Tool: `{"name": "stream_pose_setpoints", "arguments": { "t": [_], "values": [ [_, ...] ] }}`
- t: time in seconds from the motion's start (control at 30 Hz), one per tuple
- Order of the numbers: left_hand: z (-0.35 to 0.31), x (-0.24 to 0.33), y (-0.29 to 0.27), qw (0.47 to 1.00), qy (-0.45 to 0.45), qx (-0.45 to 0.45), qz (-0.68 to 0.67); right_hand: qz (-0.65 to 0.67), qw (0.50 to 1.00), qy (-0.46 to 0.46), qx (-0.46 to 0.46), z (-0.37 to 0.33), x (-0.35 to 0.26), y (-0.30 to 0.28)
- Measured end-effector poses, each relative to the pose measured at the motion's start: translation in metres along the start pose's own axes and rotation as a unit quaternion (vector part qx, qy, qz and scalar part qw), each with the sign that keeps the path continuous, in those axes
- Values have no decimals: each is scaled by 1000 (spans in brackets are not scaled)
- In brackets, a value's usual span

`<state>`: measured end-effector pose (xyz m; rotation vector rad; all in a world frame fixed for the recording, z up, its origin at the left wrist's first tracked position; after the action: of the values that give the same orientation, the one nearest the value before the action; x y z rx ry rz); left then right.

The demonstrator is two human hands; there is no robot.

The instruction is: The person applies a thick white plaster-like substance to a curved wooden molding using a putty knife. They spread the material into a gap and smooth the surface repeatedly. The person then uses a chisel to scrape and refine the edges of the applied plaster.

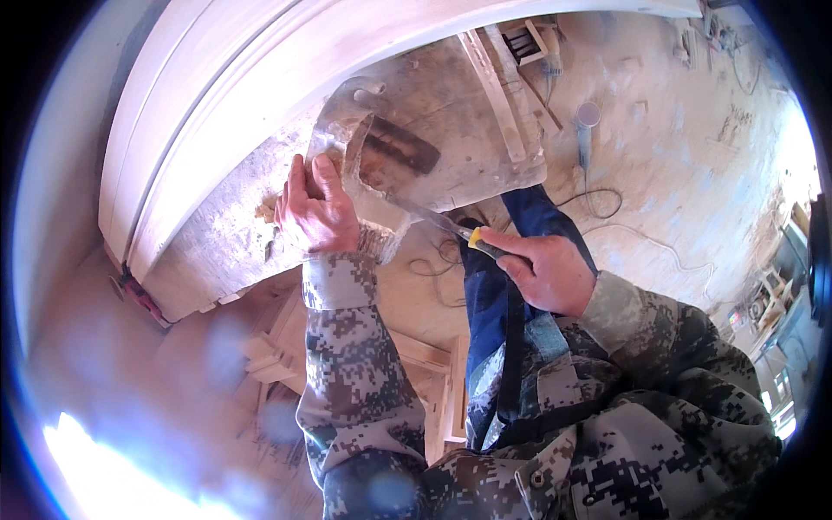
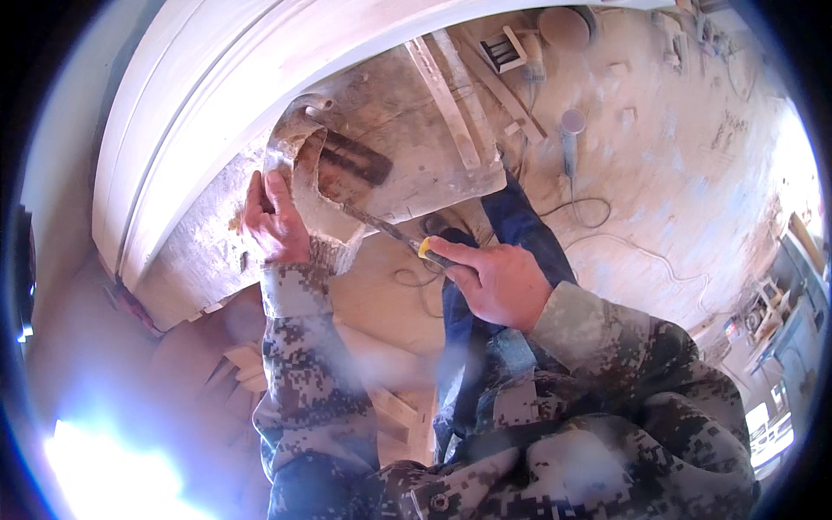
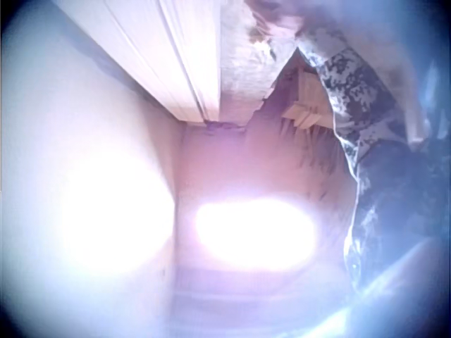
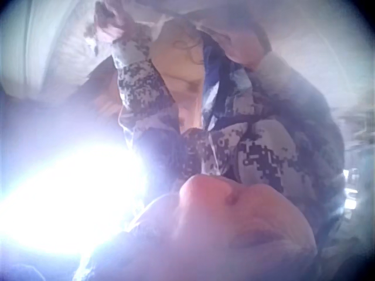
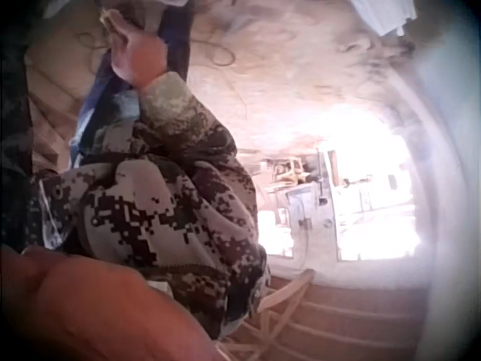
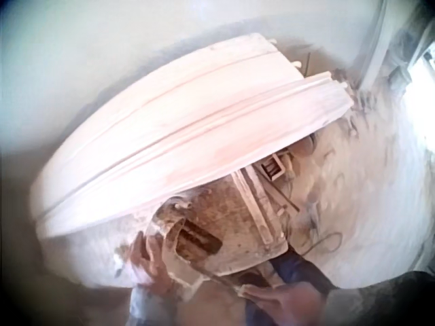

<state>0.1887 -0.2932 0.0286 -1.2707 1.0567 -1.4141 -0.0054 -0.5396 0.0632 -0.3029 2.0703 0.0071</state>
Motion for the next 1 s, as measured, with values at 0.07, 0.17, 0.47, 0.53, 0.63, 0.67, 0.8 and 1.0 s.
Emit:
{"name": "stream_pose_setpoints", "arguments": {
  "t": [0.07,0.17,0.47,0.53,0.63,0.67,0.8,1.0],
  "values": [
    [1,4,-1,1000,-9,-17,-10,-23,1000,-4,-2,2,1,-7],
    [1,9,1,999,-18,-26,-23,-34,998,-33,29,4,15,1],
    [0,23,-11,995,-58,-72,-30,-48,994,-87,52,18,38,3],
    [4,24,-11,996,-51,-74,-25,-24,993,-92,63,22,43,5],
    [0,15,-9,998,-30,-57,9,20,998,-51,35,15,47,13],
    [1,15,-6,998,-25,-51,-10,75,997,-13,4,20,54,8],
    [1,11,3,999,11,-29,-21,284,944,136,-100,34,62,-15],
    [0,20,-4,995,-53,-69,-50,110,990,57,-62,14,50,-15]
  ]
}}
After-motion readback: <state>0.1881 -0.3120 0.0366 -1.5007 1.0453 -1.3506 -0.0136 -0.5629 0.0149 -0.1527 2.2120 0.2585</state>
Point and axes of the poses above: each hand's wrist, its own z-axis towards the middle knuckle, its own y-axis out of the palm, x = y × z, the point moved 1 cm from there along z, towards the middle knuckle, and after that the axes turned 11 degrees about z, right-handed, at the moved point
